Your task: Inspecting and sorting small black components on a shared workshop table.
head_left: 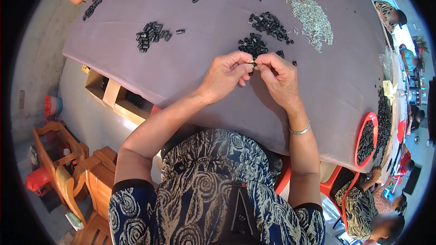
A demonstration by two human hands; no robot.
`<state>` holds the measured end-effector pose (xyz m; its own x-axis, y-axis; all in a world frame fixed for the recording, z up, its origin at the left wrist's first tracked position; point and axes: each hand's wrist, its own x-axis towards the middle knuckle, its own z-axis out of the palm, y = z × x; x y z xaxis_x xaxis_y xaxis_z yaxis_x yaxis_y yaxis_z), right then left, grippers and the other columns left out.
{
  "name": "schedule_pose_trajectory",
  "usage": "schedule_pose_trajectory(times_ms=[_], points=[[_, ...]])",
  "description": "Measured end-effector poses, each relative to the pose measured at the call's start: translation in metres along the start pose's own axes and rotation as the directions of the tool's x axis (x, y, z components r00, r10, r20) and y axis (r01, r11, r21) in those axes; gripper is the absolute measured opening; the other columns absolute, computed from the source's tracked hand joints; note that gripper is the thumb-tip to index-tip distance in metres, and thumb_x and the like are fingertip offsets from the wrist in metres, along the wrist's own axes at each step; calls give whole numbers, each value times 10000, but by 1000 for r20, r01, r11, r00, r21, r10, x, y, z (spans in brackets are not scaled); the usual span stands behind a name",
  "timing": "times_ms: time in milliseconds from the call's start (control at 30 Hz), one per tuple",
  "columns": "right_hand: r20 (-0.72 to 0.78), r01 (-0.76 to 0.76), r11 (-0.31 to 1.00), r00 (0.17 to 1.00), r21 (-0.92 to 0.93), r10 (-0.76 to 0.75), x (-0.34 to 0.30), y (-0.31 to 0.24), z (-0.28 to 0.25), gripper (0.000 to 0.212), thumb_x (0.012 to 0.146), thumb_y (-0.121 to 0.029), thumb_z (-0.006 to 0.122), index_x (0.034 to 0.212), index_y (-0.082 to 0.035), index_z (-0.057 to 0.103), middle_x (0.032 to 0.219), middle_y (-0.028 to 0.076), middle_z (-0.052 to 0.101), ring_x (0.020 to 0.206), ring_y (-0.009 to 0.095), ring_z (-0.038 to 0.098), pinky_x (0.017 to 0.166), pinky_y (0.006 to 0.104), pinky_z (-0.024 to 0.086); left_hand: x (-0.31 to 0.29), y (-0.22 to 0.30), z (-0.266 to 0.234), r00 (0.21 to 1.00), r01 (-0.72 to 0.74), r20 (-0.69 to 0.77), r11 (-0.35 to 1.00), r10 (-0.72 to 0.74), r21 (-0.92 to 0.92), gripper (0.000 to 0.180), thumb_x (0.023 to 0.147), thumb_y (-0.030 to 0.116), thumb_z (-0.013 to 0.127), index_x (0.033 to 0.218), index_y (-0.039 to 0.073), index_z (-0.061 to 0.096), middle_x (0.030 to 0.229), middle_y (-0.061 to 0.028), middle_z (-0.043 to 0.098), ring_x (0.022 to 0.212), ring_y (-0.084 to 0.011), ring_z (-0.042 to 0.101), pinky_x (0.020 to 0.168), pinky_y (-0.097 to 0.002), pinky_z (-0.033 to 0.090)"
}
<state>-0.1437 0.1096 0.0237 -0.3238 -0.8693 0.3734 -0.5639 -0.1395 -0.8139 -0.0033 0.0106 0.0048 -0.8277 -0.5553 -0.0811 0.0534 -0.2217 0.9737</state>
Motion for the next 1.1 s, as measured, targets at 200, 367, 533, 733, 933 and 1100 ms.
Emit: schedule_pose_trajectory(times_ms=[200, 367, 533, 733, 933, 1100], points=[[-52, 33, 998, 998, -57, -36, 0, -3, 4, 103, 815, 50, 547, 887, -10, 591, 766, 69, 606, 658, 141, 577, 608, 266, 469, 2, 1, 0, 1000, -17, -13, 1000, 17, 7, 123, 932, 59, 523, 1001, 3, 608, 828, -9, 584, 680, -66, 541, 604, -215, 485], [-51, -49, 996, 997, 69, 53, 0, -3, 5, 89, 833, 47, 537, 890, 1, 588, 763, 53, 600, 675, 113, 567, 614, 250, 460, 2, -1, 0, 1000, -9, -21, 1000, 10, 10, 124, 932, 60, 523, 1002, 1, 605, 840, -8, 582, 691, -67, 542, 604, -217, 485], [-26, -126, 986, 991, 113, 130, 0, -7, 3, 80, 843, 42, 532, 887, 6, 588, 765, 35, 608, 688, 80, 553, 618, 233, 455, 1, 1, 0, 1000, -4, -16, 1000, 5, 9, 127, 935, 64, 522, 1008, 0, 603, 844, -9, 581, 695, -67, 542, 606, -218, 488], [-8, -175, 971, 984, 163, 179, -1, -7, 2, 66, 849, 32, 535, 871, -6, 584, 728, 18, 612, 669, 62, 543, 609, 226, 453, 2, -1, 0, 1000, -28, -12, 999, 28, 20, 127, 936, 69, 522, 1006, -1, 602, 854, -14, 591, 692, -66, 543, 604, -214, 488], [0, -163, 974, 986, 155, 165, -1, -4, 2, 33, 853, 11, 552, 852, -10, 577, 707, 16, 617, 649, 58, 546, 596, 225, 455, 2, -1, 0, 1000, -26, 8, 1000, 26, -17, 123, 932, 67, 532, 1004, -2, 604, 847, -16, 597, 688, -68, 548, 605, -216, 489], [12, -165, 978, 986, 127, 165, -1, -2, 1, 14, 847, 0, 570, 839, -12, 570, 699, 6, 611, 632, 46, 535, 572, 215, 445, 1, -2, 1, 999, -36, 1, 999, 36, 0, 119, 929, 65, 536, 996, -4, 607, 835, -14, 596, 690, -69, 551, 608, -217, 489]])
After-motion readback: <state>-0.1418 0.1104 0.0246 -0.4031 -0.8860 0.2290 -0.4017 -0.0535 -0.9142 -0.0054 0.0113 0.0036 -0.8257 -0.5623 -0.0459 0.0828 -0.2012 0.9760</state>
